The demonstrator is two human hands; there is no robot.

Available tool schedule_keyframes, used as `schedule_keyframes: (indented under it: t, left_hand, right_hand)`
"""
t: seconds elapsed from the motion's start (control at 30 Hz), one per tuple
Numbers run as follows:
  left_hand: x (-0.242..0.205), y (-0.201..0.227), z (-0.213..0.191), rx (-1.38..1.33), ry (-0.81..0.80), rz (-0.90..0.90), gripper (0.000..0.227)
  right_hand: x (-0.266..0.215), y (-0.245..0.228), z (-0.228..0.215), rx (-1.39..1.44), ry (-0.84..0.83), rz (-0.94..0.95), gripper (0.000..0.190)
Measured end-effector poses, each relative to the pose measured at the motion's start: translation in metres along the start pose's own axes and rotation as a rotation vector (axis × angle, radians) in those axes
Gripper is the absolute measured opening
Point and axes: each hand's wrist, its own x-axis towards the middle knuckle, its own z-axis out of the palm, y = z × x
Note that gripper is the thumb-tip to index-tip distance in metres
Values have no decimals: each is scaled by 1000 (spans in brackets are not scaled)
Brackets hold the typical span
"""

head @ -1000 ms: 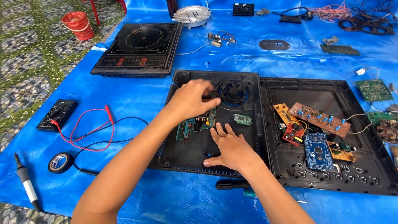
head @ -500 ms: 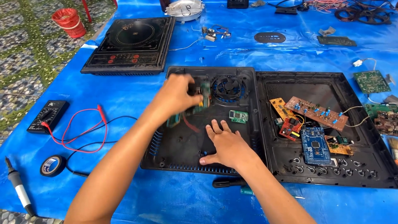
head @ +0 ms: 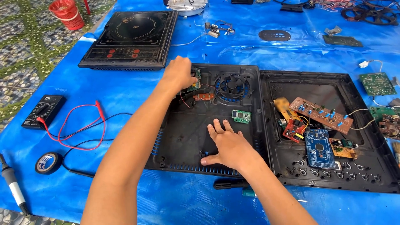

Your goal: Disassembling an induction cooker to remove the internal cooling fan using a screwdriver.

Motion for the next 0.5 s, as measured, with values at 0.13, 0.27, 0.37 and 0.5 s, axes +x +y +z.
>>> schedule_keyframes:
  t: [0.13, 0.27, 0.37, 0.5]
  left_hand:
    - [9, 3, 14, 25, -2, 26, 31]
    - [6, 4, 11, -49, -7, -18, 32]
    - [2, 2, 6, -136, -1, -50, 37]
    - [-3, 5, -1, -204, 33, -76, 42]
  right_hand:
    - [-3, -2, -3, 1, -4, 2, 114]
    - [-1, 0, -1, -2, 5, -1, 115]
    - [0, 0, 0, -7, 2, -1, 116]
    - [-3, -2, -4, -2, -4, -3, 114]
